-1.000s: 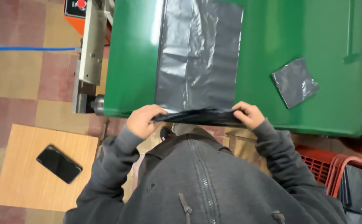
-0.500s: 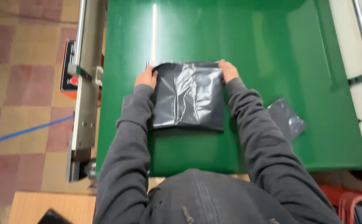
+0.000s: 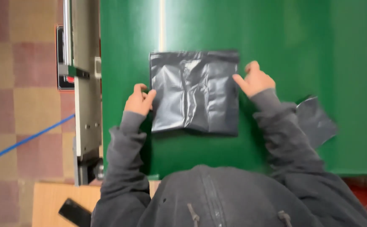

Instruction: Folding large plastic bags and placing them into a crate.

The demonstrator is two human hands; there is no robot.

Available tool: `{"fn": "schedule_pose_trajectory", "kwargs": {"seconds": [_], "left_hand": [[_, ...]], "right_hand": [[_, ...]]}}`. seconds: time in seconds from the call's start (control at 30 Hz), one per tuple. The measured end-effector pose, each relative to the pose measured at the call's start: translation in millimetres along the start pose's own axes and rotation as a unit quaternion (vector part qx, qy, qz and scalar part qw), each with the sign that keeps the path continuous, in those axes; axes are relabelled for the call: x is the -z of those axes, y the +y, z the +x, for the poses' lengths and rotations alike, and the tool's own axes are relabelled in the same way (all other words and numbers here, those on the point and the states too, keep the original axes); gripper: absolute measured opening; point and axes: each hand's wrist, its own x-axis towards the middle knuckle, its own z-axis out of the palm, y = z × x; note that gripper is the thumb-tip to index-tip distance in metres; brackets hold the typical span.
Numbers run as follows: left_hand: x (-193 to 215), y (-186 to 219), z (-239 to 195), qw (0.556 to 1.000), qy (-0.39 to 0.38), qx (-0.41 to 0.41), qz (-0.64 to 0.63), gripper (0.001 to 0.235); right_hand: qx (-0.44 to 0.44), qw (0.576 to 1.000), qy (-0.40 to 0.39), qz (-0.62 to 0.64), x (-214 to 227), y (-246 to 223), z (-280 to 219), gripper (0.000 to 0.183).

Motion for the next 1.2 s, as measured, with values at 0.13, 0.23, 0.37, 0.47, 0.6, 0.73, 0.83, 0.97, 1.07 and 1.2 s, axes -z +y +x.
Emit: {"fn": "schedule_pose_trajectory", "kwargs": {"seconds": [0.13, 0.23, 0.37, 0.47, 0.6, 0.73, 0.83, 0.97, 1.07, 1.2], "left_hand": [[-28, -31, -84, 1.0, 0.001, 0.023, -0.021, 0.06], [-57, -42, -105, 0.994, 0.082, -0.01, -0.066, 0.056], [-86, -55, -103, 0.979, 0.17, -0.081, -0.074, 0.042], [-97, -64, -101, 0.971, 0.217, -0.079, 0.068, 0.032], [-88, -52, -97, 0.875, 0.327, -0.158, 0.319, 0.049], [-64, 45, -81, 0.804, 0.384, -0.381, 0.247, 0.068], [-78, 98, -64, 0.843, 0.188, -0.442, 0.241, 0.067], [-125, 84, -33, 0.831, 0.101, -0.495, 0.232, 0.078], [-129, 82, -26, 0.858, 0.052, -0.479, 0.18, 0.074], [-133, 69, -2, 0.91, -0.066, -0.381, -0.145, 0.045]], "right_hand": [[-0.066, 0.989, -0.134, 0.002, -37, 24, -129, 0.068], [-0.039, 0.981, -0.049, 0.181, -76, 33, -177, 0.071], [0.003, 0.967, 0.055, 0.249, -102, 31, -184, 0.065], [0.01, 0.987, 0.03, 0.158, -100, 38, -179, 0.069], [0.021, 0.997, 0.019, 0.068, -59, 32, -141, 0.073], [0.283, 0.933, 0.22, 0.026, -18, 22, -27, 0.065], [0.273, 0.943, 0.187, 0.036, -7, -13, 52, 0.066], [0.147, 0.985, 0.084, -0.041, -24, -30, 96, 0.063], [0.062, 0.997, -0.036, -0.028, -25, -34, 104, 0.069], [0.16, 0.982, -0.018, -0.094, -40, -29, 93, 0.053]]}}
